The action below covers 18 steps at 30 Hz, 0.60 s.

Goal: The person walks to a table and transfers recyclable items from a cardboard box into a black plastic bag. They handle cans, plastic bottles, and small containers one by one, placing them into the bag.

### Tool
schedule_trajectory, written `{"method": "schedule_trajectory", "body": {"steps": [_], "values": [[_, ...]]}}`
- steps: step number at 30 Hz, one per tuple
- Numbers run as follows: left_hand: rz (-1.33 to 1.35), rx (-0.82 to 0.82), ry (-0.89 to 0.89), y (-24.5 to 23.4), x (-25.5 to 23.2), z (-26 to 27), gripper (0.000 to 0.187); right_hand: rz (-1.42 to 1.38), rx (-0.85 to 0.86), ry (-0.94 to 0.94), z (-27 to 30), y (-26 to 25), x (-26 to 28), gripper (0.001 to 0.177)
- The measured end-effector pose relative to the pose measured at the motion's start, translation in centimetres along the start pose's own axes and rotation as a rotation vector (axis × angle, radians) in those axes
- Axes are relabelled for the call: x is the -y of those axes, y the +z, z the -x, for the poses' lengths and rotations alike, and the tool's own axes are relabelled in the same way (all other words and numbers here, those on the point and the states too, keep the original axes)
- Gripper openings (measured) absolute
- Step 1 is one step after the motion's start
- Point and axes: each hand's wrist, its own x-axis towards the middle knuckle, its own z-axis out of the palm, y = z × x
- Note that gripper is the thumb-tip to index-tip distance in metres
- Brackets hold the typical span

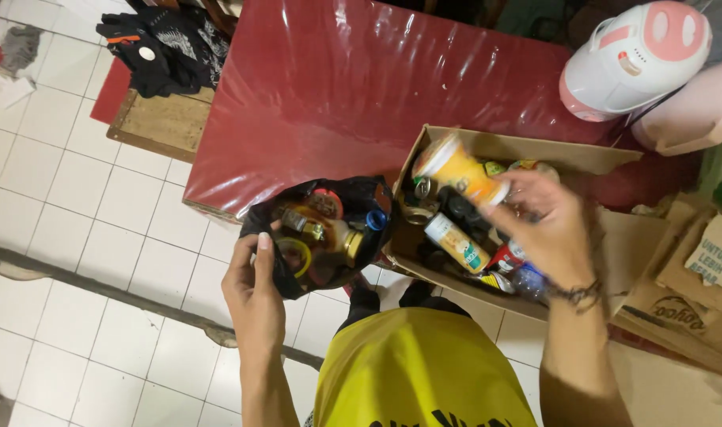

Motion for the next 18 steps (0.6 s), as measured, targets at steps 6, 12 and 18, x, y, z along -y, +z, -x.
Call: {"method": "schedule_trajectory", "body": {"steps": [6,12,18], "values": [[-0.306,0.046,0.227,0.3,-2.2,1.1,0.041,0.090,0.447,0.125,2.9,9.0,3.5,0.038],[-0.646,0.024,0.149,0.2,-5.7,2.9,0.036,0.232,0.490,-0.030,3.6,11.7,6.0,0.046],[-0.631,0.113,0.201,0.0,-5.7,3.2,0.037,0.400,0.405,-0.314,4.1,14.5,5.8,0.045]]}}
